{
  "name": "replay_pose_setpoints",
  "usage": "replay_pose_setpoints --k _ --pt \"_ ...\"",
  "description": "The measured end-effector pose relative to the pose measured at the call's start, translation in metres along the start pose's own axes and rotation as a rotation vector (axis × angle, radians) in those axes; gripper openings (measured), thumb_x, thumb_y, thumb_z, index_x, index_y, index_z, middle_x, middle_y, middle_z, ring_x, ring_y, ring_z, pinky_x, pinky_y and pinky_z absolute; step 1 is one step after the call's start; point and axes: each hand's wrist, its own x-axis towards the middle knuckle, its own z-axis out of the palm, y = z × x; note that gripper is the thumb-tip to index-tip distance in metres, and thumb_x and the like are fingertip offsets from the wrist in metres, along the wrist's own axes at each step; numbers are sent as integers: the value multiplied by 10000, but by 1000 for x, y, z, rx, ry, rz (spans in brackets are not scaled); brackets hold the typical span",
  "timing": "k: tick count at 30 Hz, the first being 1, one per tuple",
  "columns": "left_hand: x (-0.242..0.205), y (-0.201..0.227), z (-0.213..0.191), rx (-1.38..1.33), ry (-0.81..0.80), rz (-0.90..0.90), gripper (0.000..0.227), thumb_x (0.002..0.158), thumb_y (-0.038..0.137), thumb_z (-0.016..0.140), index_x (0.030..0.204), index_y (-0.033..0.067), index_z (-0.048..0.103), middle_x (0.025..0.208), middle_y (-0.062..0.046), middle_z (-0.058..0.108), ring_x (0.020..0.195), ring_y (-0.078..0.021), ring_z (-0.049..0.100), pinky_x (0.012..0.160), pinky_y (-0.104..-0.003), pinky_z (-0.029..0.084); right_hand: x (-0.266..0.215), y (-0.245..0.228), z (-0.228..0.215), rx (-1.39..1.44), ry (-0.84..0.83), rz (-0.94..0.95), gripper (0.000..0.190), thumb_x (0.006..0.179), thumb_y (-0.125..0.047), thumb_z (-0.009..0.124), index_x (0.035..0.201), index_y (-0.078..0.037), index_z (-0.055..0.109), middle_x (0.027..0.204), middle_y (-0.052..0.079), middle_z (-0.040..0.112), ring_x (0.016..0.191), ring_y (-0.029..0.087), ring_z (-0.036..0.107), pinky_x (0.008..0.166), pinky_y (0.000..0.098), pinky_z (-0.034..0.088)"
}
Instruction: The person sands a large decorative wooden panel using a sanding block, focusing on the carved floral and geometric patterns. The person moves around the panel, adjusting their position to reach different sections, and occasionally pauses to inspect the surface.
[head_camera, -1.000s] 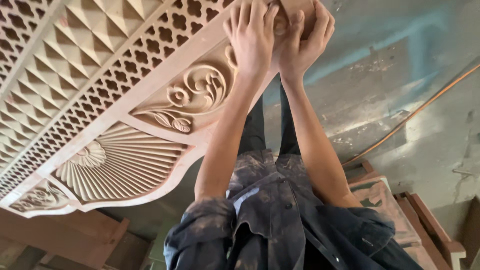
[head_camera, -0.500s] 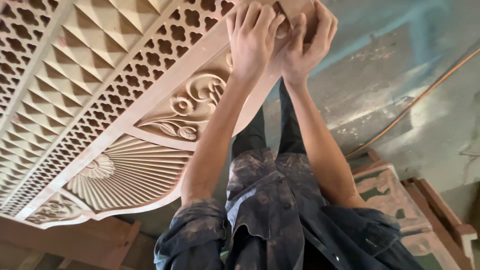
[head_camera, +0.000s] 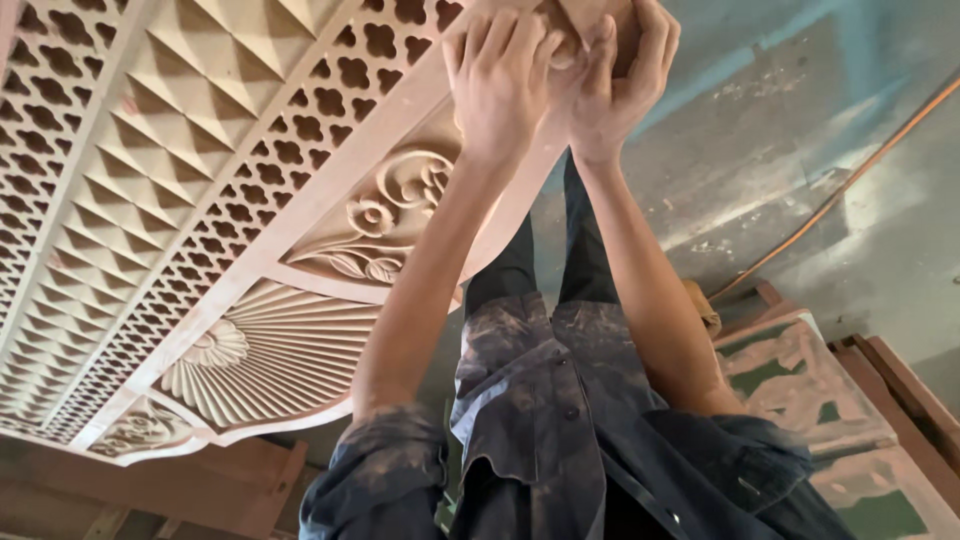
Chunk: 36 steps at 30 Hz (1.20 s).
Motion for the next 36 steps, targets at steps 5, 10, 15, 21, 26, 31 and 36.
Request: replay_pose_setpoints --k 5,10,15,21,26,31,36 --pt "-17 4 2 -59 84 -102 124 939 232 739 912 139 661 907 9 655 946 -221 605 907 -406 366 -6 0 -1 -21 -3 54 283 1094 -216 659 1280 -10 606 1213 148 615 1091 302 629 987 382 510" --pt "-40 6 -9 -117 85 -169 142 876 243 793 854 175 670 839 36 649 882 -212 592 901 -409 351 -3 -8 5 4 11 -25 296 1097 -238 637 1303 -28 606 1249 132 625 1160 297 612 988 380 502" --pt "-31 6 3 -89 21 57 144 937 155 771 1000 129 644 987 -21 630 988 -251 595 939 -408 385 -4 -7 0 81 9 20 260 1110 -187 640 1312 -27 610 1240 138 623 1123 283 612 966 369 502" --pt "-25 0 -2 -82 109 93 196 912 186 775 1011 121 619 1015 -29 607 1018 -258 585 908 -421 396 -5 -12 0 63 14 9 263 1107 -125 636 1344 -28 576 1222 152 595 1077 294 598 960 389 499" --pt "-36 0 -4 -77 26 41 186 919 188 791 963 135 619 950 -18 576 969 -257 546 883 -419 380 -7 -17 -1 51 11 62 180 1106 -85 641 1270 -26 594 1092 142 576 994 291 585 900 363 495" --pt "-29 1 4 -136 52 46 179 939 186 784 947 141 611 938 -10 572 958 -248 542 884 -414 377 -8 -9 0 136 27 33 204 1078 -27 611 1274 -2 558 1174 146 546 985 275 571 884 351 488" --pt "-27 0 10 -179 72 105 130 976 133 723 1092 136 666 1056 -1 633 1047 -236 576 918 -405 388 -17 2 -6 114 45 100 158 1059 -13 611 1215 5 590 1104 145 541 867 258 542 788 331 478"
